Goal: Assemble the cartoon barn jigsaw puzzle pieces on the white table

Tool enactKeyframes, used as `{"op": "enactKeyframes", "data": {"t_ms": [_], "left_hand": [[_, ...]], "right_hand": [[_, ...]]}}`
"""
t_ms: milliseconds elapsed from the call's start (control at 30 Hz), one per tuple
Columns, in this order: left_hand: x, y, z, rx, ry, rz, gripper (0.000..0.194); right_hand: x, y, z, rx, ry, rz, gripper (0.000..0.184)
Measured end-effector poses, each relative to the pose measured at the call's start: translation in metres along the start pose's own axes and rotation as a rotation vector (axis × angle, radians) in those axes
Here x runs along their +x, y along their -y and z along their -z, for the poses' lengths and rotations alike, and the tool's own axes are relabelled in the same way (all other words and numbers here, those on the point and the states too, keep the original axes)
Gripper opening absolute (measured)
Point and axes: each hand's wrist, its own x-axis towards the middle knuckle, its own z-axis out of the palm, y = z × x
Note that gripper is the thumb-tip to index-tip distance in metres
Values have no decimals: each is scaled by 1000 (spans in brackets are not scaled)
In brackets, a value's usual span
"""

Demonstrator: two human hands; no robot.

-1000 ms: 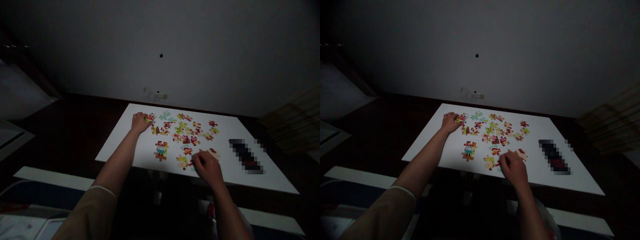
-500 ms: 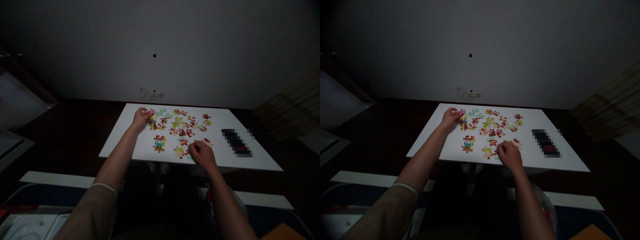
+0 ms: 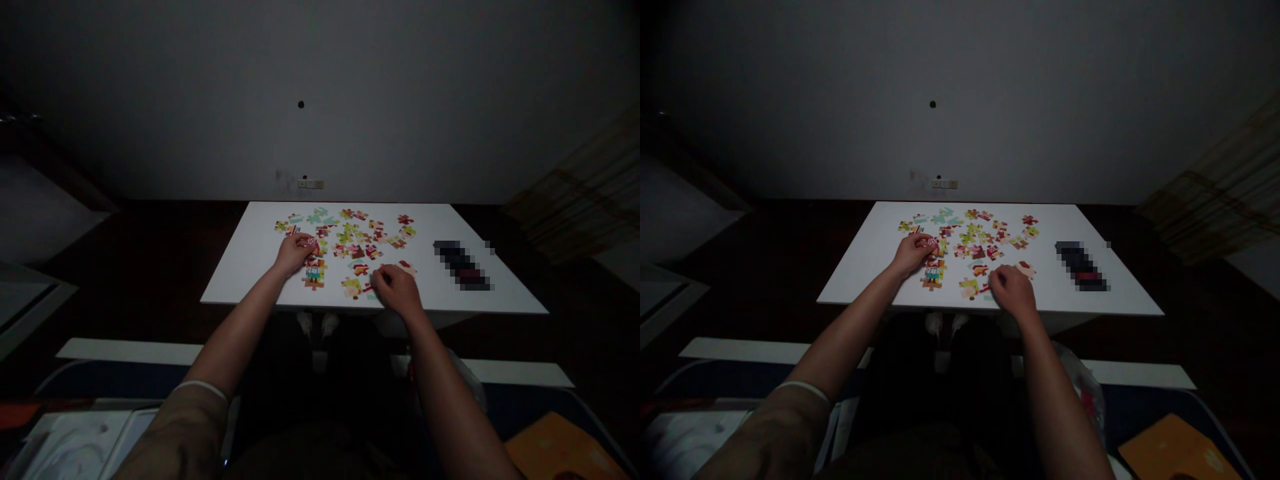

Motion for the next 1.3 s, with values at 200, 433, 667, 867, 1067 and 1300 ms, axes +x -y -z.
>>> {"op": "enactKeyframes", "data": {"t_ms": [200, 433, 667, 867, 1067, 1300], "left_hand": [[-2, 5, 0, 278, -44, -51, 29], [-10, -7, 1, 516, -66, -117, 20], [-18, -14, -3, 682, -59, -205, 18], [-45, -28, -8, 840, -121, -293, 28], [-88, -25, -19, 1106, 105, -329, 53], [-102, -13, -28, 1194, 144, -270, 75]], "right_hand": [[-1, 0, 2, 6, -8, 8, 23], [-1, 4, 4, 18, -9, -4, 22], [-2, 4, 4, 23, -5, -8, 23], [-2, 4, 4, 38, -16, -3, 23], [-2, 2, 2, 42, -13, -16, 24], [-2, 1, 2, 34, -24, -6, 24]]}}
